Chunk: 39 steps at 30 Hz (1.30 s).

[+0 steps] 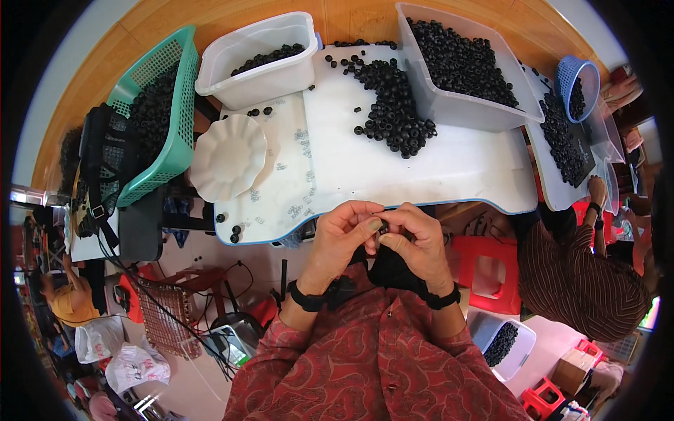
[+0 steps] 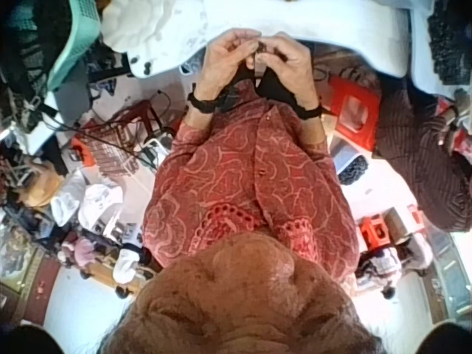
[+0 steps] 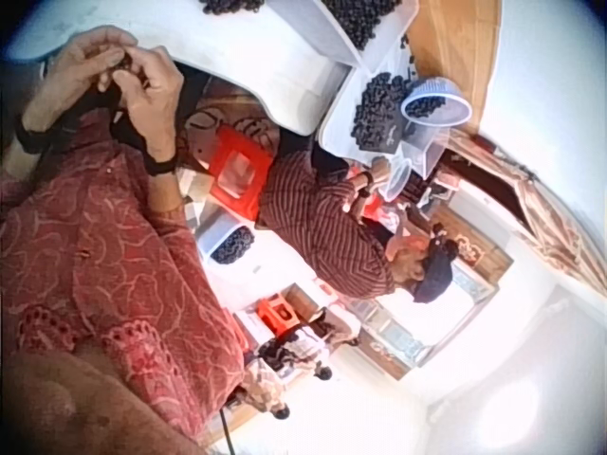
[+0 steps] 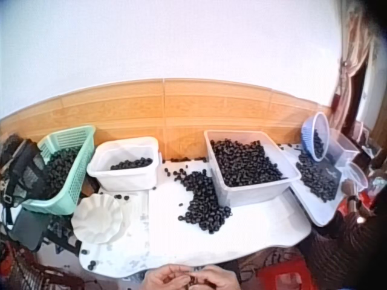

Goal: Sorting and inspecting small black parts at a manufacturing workstation.

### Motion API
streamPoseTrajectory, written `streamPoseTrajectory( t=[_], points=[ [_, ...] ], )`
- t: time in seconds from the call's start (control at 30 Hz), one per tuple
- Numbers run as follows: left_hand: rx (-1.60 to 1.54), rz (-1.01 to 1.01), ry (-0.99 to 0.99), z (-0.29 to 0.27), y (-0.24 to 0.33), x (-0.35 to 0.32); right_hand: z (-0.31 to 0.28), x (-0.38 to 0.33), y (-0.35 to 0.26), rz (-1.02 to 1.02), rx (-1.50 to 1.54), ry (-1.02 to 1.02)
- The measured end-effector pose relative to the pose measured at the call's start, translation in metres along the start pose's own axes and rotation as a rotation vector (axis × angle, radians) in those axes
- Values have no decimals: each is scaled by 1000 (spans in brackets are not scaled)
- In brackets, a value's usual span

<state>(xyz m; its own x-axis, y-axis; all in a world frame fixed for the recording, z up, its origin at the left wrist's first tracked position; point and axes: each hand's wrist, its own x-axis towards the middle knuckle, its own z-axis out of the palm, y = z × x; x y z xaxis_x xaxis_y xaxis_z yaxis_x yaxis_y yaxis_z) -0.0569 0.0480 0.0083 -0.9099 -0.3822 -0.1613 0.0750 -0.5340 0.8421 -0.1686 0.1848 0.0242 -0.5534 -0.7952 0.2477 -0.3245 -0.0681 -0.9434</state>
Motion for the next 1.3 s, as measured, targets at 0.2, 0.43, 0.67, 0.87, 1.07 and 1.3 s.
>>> streamPoseTrajectory(
  t=[0.2,0.43,0.67,0.87,1.07,1.3],
  points=[
    [76,76,-33,-1,-3,-8,5,1,-8,-66,-48,65],
    [259,277,-230,-8,6,-10,8,-6,-9,-101,-76,97],
    [82,242,-159,-1,3,-13,13,-7,-17,-85,-1,108],
    [115,312,-98,-2,4,-14,20,-9,-14,-127,81,112],
    [139,339,-77,1,6,-14,23,-14,-12,3,191,119],
    [179,430,-124,0,4,-11,23,-12,-11,14,223,128]
  ],
)
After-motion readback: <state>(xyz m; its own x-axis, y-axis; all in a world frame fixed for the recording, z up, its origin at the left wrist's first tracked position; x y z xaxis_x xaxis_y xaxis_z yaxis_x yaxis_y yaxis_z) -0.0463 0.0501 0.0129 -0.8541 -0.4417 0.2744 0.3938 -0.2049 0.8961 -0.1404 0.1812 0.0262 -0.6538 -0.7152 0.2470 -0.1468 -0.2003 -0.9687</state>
